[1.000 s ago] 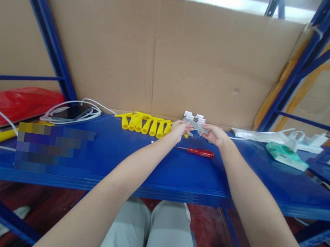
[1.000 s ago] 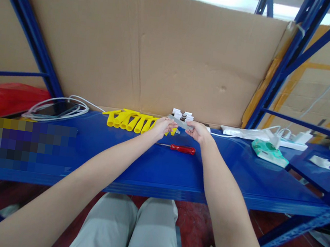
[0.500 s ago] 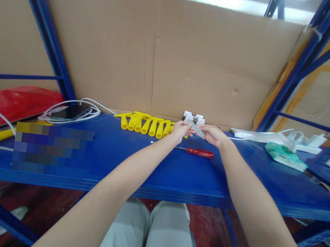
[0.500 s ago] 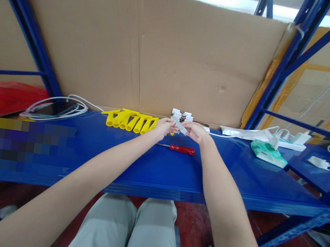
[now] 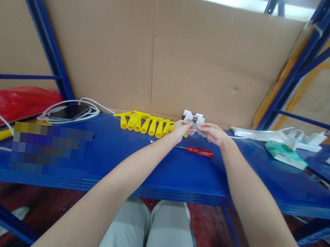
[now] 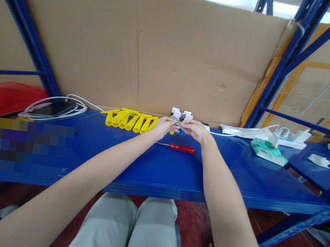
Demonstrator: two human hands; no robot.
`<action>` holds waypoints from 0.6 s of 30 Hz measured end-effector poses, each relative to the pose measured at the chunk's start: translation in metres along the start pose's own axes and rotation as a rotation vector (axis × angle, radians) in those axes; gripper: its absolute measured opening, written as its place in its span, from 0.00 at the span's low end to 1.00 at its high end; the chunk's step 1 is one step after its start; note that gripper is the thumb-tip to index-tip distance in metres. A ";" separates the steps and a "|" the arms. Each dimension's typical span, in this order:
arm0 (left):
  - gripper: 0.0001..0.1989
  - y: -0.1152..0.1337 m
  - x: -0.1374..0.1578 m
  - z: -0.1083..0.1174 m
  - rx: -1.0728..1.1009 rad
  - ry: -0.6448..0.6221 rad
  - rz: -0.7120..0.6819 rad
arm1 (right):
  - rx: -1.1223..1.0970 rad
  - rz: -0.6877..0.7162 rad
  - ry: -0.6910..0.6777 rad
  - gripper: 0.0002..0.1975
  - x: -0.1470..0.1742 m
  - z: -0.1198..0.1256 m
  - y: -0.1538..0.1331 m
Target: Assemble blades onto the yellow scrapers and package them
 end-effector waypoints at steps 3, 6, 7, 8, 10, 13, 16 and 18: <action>0.09 0.005 -0.003 -0.002 -0.082 -0.040 -0.055 | -0.037 -0.001 0.018 0.06 0.001 0.005 -0.003; 0.07 0.007 -0.006 0.002 -0.213 -0.038 -0.094 | -0.099 0.012 0.108 0.08 -0.002 0.025 -0.004; 0.07 0.008 -0.006 0.003 -0.246 -0.027 -0.097 | -0.114 0.019 0.167 0.08 -0.003 0.035 -0.004; 0.06 0.008 -0.006 0.005 -0.271 -0.016 -0.097 | -0.119 0.023 0.241 0.09 -0.004 0.048 -0.002; 0.05 0.007 -0.006 0.007 -0.303 -0.003 -0.090 | -0.063 0.004 0.392 0.09 -0.004 0.070 0.004; 0.05 0.007 -0.005 0.006 -0.326 -0.011 -0.088 | 0.088 -0.038 0.531 0.09 -0.003 0.088 0.012; 0.06 0.006 -0.005 0.005 -0.338 -0.024 -0.091 | 0.284 -0.056 0.625 0.09 0.000 0.095 0.013; 0.07 0.004 -0.006 0.006 -0.344 -0.023 -0.088 | 0.398 -0.065 0.666 0.08 0.001 0.096 0.013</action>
Point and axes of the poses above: each hand's wrist, its own x-axis away from the middle knuckle, its own z-axis out of the back of the hand, y = z × x, the point moved 10 cm from there along -x, towards the middle knuckle, and after that the axes turned 6 degrees about -z, right-handed, at the moved point
